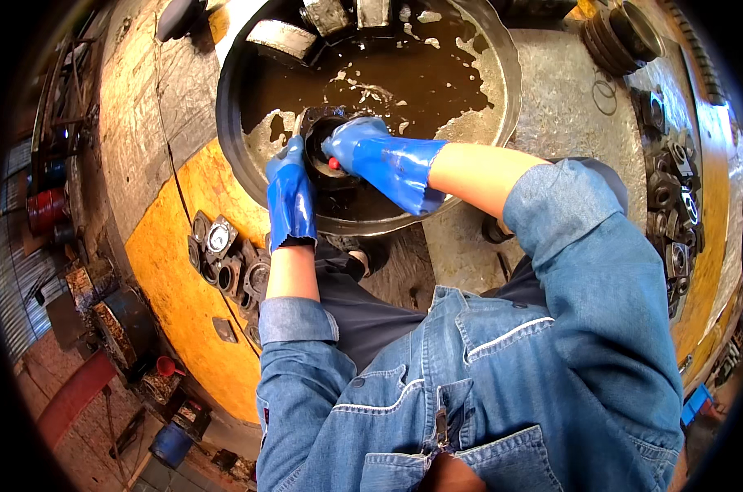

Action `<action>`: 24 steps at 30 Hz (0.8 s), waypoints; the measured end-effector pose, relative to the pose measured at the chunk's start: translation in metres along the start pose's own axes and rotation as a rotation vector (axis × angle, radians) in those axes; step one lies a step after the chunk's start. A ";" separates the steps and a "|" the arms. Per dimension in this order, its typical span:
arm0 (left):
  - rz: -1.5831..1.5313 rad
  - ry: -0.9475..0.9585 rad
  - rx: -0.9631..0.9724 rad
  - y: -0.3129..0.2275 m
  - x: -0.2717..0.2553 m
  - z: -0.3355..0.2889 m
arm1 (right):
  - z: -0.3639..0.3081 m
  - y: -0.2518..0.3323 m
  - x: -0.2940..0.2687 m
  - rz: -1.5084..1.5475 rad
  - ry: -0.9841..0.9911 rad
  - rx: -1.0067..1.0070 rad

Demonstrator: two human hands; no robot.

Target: The person cleans heavy metal mechanical parts in a container of liquid using a brush while wearing blue protective gloves.

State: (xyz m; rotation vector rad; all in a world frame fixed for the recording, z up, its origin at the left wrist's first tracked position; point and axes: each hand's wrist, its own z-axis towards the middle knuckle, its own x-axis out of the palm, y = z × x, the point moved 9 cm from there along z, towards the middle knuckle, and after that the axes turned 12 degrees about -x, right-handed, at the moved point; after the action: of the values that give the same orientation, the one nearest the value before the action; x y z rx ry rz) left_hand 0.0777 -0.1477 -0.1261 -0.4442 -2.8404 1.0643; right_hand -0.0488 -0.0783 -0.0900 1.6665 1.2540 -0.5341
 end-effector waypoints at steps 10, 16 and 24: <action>0.167 0.026 0.134 -0.004 -0.022 0.005 | -0.061 -0.029 0.015 0.772 -0.688 -0.017; 0.611 0.042 0.384 -0.016 -0.028 0.018 | 0.029 -0.009 0.117 2.859 -1.197 0.676; 0.103 -0.032 -0.015 -0.009 0.002 -0.038 | -0.007 -0.038 0.045 1.131 -0.881 -0.144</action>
State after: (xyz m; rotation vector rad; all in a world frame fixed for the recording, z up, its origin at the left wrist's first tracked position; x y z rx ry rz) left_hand 0.0801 -0.1297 -0.0912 -0.5859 -2.8837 1.0765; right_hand -0.0674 -0.0496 -0.1380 1.4540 -0.3191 -0.3527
